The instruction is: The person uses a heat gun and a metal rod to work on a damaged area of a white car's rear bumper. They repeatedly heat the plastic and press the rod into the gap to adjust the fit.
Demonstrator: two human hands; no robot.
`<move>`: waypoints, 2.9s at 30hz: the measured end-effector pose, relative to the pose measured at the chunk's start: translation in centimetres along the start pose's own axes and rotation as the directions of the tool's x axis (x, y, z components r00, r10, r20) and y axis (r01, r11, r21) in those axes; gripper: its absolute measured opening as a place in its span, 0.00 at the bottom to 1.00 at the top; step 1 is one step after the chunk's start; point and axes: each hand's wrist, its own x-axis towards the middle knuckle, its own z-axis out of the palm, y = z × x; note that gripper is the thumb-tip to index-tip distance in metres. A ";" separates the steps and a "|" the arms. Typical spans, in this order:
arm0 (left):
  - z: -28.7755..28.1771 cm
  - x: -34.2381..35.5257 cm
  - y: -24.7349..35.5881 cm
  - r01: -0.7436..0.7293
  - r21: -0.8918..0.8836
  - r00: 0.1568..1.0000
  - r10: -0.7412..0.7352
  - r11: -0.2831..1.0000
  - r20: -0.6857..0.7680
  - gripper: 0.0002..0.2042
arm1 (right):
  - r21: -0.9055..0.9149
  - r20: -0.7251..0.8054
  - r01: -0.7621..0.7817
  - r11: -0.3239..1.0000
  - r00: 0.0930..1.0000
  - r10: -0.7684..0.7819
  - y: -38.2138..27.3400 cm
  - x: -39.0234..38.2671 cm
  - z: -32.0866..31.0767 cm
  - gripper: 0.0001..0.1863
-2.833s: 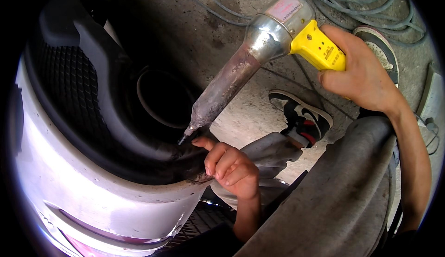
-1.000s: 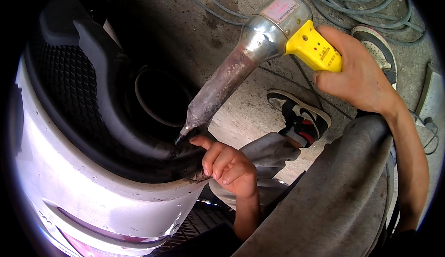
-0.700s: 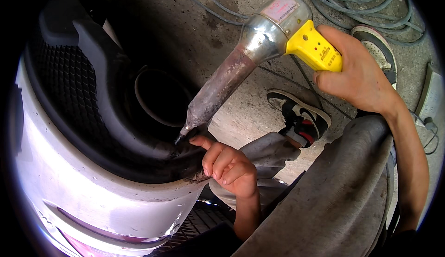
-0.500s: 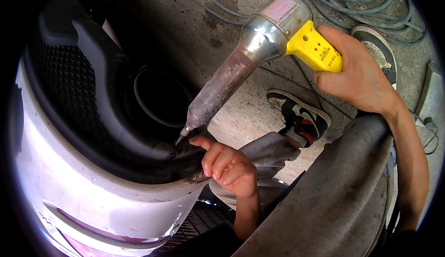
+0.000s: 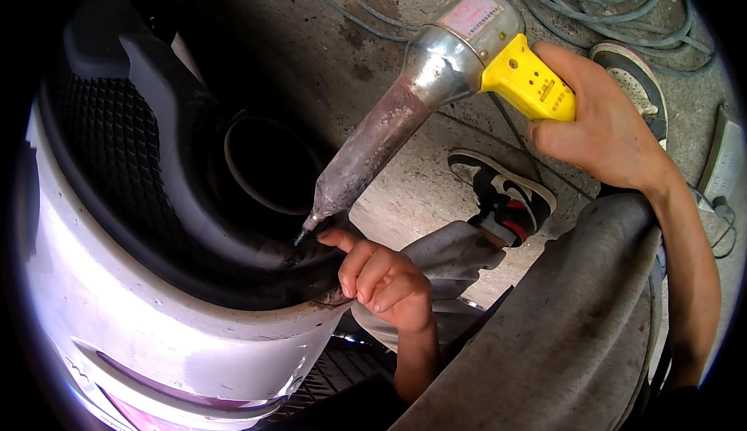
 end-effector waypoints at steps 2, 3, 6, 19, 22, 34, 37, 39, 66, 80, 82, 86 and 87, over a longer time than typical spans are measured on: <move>0.0 0.0 0.0 0.003 0.005 1.000 -0.003 1.000 0.005 0.19 | -0.015 0.048 -0.059 0.998 0.997 0.060 -0.2 0.1 -0.3 0.34; 0.0 0.0 0.0 0.004 0.004 1.000 -0.004 1.000 0.004 0.19 | -0.013 0.050 -0.064 0.998 0.997 0.065 -0.1 0.1 -0.2 0.34; -0.1 0.0 0.1 0.004 0.000 1.000 -0.004 1.000 0.002 0.19 | -0.029 0.044 -0.068 0.997 0.997 0.069 0.0 0.0 -0.2 0.34; -0.1 0.1 0.0 0.006 -0.008 1.000 -0.006 1.000 -0.001 0.19 | -0.020 0.036 -0.065 0.998 0.997 0.066 0.0 -0.1 -0.5 0.35; -0.1 0.1 0.1 0.003 -0.003 1.000 -0.003 1.000 0.003 0.19 | 0.011 0.029 -0.055 0.998 0.998 0.055 0.1 -0.1 -0.2 0.34; -0.2 0.0 0.3 -0.016 0.019 1.000 0.016 1.000 0.001 0.19 | -0.054 -0.104 0.057 0.997 0.993 -0.063 -0.2 -1.5 0.2 0.32; 0.0 0.0 0.2 -0.015 0.025 1.000 0.015 1.000 0.000 0.19 | -0.091 -0.137 0.058 0.994 0.988 -0.070 0.5 -1.4 0.3 0.32; 0.2 0.2 0.1 -0.004 0.018 1.000 0.004 1.000 -0.003 0.19 | -0.084 -0.112 0.016 0.996 0.993 -0.025 -0.1 -1.4 -0.4 0.32; 0.1 0.7 0.0 -0.002 0.036 1.000 0.002 0.999 0.006 0.19 | -0.103 -0.221 0.085 0.991 0.970 -0.106 -0.5 -2.6 0.2 0.31; 0.1 1.2 -0.4 -0.008 0.033 1.000 0.008 0.999 0.000 0.20 | -0.078 -0.226 0.097 0.992 0.968 -0.113 -1.8 -2.7 -0.3 0.32; 0.1 1.1 -0.3 -0.012 0.037 1.000 0.012 0.999 -0.003 0.20 | -0.093 -0.238 0.122 0.988 0.961 -0.142 -1.6 -2.8 -0.3 0.32; -0.1 1.4 -0.3 -0.007 0.026 1.000 0.007 1.000 -0.004 0.19 | -0.081 -0.281 0.121 0.989 0.950 -0.139 -0.9 -3.1 -0.4 0.34; -0.2 1.2 0.0 -0.016 0.032 1.000 0.016 0.999 0.001 0.19 | -0.097 -0.291 0.132 0.987 0.944 -0.155 -0.7 -3.1 0.0 0.34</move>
